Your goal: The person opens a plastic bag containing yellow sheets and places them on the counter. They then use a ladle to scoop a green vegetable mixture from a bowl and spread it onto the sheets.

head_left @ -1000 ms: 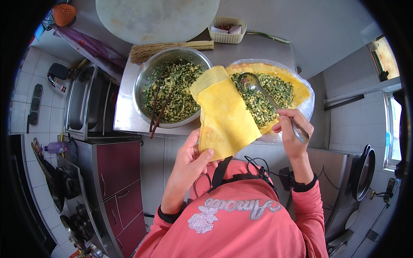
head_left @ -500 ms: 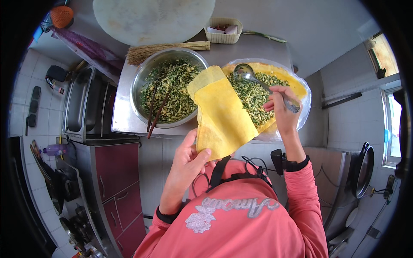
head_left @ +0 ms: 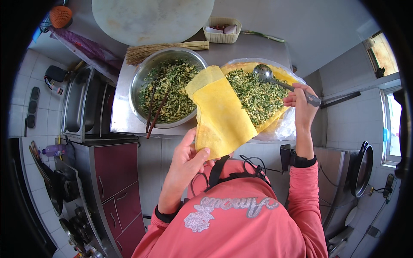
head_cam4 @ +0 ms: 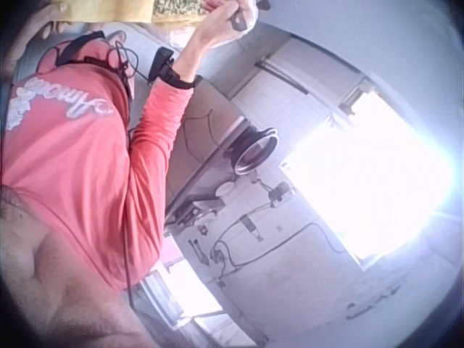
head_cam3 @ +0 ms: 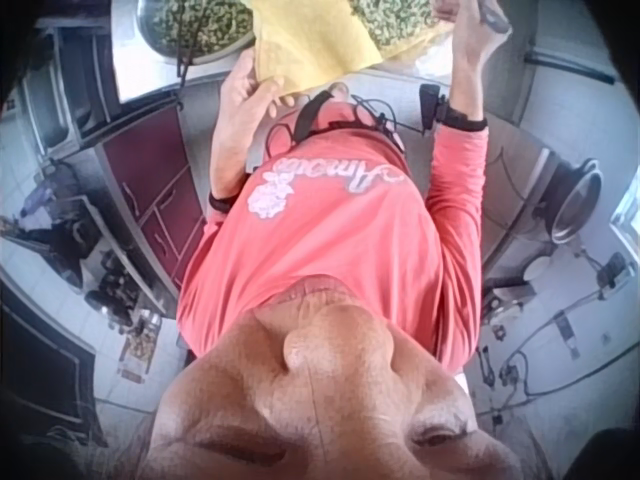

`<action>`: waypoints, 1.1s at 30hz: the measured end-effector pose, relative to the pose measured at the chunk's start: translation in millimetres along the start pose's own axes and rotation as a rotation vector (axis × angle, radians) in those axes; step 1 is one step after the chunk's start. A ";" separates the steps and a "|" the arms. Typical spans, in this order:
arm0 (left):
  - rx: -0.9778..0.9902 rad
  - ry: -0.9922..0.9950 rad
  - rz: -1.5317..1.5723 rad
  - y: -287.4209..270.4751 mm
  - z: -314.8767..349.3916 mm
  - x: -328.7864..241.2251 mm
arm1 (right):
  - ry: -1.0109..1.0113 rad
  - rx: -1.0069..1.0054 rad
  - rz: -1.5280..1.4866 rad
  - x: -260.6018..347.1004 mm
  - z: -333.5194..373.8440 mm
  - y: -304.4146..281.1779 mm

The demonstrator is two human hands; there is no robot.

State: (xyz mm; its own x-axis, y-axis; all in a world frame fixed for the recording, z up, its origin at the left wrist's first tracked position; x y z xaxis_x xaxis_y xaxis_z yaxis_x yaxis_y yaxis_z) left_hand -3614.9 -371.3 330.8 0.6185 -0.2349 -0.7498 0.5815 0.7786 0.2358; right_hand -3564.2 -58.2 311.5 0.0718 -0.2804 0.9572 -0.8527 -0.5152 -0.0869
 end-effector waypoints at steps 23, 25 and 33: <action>-0.027 0.019 -0.004 3.1 -3.5 -1.3 | -0.008 0.110 0.008 23.4 33.1 -23.4; -0.019 0.019 -0.007 3.9 -5.0 -1.7 | 0.020 0.100 0.017 24.7 31.8 -25.2; -0.015 0.020 -0.008 3.7 -7.3 1.2 | 0.021 0.029 0.063 29.1 25.0 -45.8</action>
State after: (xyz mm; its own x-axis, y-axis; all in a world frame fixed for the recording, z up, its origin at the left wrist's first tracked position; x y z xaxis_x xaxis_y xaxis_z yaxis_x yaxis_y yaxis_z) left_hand -3615.8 -364.4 326.3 0.6028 -0.2294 -0.7642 0.5782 0.7857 0.2201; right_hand -3510.1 -63.0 336.4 0.0070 -0.2958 0.9552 -0.8400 -0.5201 -0.1549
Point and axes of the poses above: each hand's wrist, its own z-axis away from the middle knuckle, its own y-axis out of the palm, x = y × z, the point moved 1 cm from there along -z, towards the middle knuckle, and after that the axes turned 15 degrees about -y, right-handed, at the moved point
